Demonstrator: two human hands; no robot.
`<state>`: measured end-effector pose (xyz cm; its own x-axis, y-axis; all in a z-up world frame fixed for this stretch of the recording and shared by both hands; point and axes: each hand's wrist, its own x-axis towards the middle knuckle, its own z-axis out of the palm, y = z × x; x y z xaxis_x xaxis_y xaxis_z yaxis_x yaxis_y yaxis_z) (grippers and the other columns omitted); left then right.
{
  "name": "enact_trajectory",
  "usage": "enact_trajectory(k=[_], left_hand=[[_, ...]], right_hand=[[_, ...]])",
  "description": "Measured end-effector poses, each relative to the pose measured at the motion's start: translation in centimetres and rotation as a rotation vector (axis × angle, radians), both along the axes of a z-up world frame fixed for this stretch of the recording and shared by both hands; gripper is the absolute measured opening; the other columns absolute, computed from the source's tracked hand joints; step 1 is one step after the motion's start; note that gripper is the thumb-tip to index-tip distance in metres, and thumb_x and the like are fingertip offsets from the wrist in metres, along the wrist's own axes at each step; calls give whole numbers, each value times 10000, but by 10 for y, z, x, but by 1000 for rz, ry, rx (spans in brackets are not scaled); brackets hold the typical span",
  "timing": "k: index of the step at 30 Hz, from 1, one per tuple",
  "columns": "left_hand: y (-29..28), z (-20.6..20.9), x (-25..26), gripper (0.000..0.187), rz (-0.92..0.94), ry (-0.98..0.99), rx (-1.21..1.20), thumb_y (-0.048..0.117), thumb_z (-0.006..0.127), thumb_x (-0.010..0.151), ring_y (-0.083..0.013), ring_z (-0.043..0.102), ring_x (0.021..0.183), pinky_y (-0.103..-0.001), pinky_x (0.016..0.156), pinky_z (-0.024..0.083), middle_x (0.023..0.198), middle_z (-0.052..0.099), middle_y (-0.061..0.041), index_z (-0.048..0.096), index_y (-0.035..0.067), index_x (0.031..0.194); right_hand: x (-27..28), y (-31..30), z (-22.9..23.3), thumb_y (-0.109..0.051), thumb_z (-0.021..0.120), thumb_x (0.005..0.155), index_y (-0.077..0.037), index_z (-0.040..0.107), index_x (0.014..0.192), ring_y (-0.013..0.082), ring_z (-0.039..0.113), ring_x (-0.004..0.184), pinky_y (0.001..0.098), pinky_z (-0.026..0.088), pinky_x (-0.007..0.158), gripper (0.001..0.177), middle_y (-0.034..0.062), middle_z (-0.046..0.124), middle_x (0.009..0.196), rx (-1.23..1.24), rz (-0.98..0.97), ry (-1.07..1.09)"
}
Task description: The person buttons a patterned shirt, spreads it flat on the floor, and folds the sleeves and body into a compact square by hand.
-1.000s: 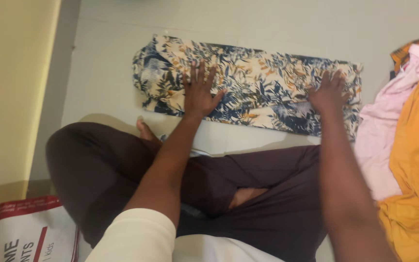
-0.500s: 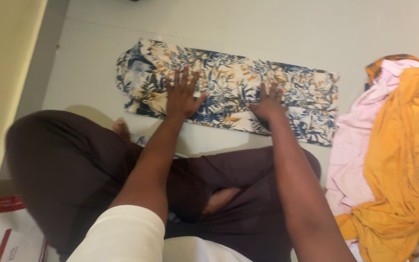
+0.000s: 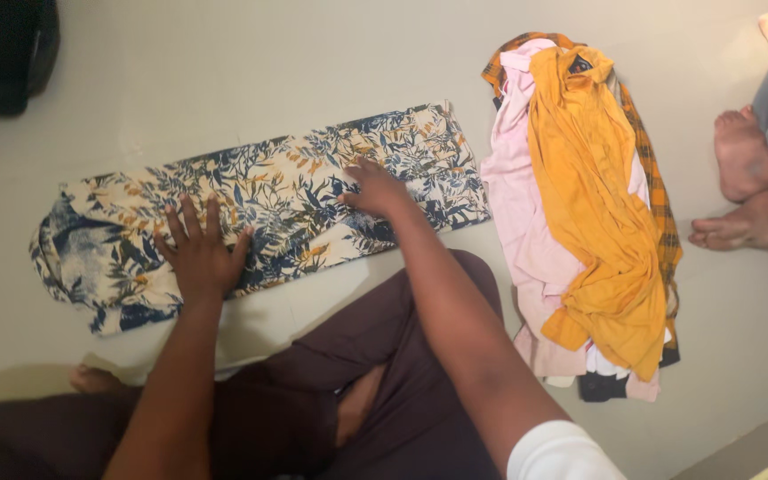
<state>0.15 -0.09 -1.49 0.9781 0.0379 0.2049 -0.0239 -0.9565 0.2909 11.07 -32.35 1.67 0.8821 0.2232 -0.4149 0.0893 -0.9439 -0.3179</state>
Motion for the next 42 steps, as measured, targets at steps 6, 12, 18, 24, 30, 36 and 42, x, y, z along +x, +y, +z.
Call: enact_trajectory(k=[6,12,18,24,30,36,42], left_hand=[[2,-8,-2,812,-18,-27,4,665,470,999,-477,148,1570,-736,1181,87,1690,259,-260,389,151,1623],[1,-4,-1,813,-3,9,13,676,447,1006,-473,144,1568,-736,1180,95,1682,252,-261,364,160,1630],[-2,2,-2,801,-12,44,19,675,419,1025,-477,122,1573,-743,1173,78,1689,228,-269,353,150,1627],[-11,23,-3,812,-4,71,31,666,420,1015,-463,106,1571,-740,1182,87,1695,218,-256,338,155,1641],[-6,13,-1,816,-3,93,34,664,425,1015,-457,99,1575,-739,1179,86,1698,210,-250,323,151,1641],[-5,8,-1,818,-1,104,32,672,419,1013,-457,90,1575,-737,1177,78,1699,197,-249,327,148,1634],[-4,8,-1,817,-2,107,26,674,408,1016,-456,78,1578,-733,1183,66,1701,195,-252,323,150,1638]], right_hand=[[33,-122,-7,-425,633,980,-111,640,1345,278,606,1246,398,459,1056,481,121,624,1388,329,-276,-187],[33,-223,-47,-340,675,924,-4,710,1229,263,723,1039,371,535,931,455,161,759,1136,348,-729,-279],[50,-225,-73,-394,786,823,53,651,1199,329,688,1060,406,521,914,599,227,701,1147,261,-808,-326],[57,-206,-57,-425,850,755,77,649,1161,304,728,968,408,555,831,677,229,725,1079,324,-817,-64],[51,-205,-43,-303,863,708,49,613,1151,254,717,886,390,568,767,619,177,728,1033,552,-770,-53],[42,-199,-30,-292,884,752,62,695,1188,224,699,913,335,526,819,592,131,750,1033,719,-818,88],[35,-193,-13,-195,859,700,-6,613,1244,203,709,905,339,576,815,626,100,736,1046,966,-784,99]])
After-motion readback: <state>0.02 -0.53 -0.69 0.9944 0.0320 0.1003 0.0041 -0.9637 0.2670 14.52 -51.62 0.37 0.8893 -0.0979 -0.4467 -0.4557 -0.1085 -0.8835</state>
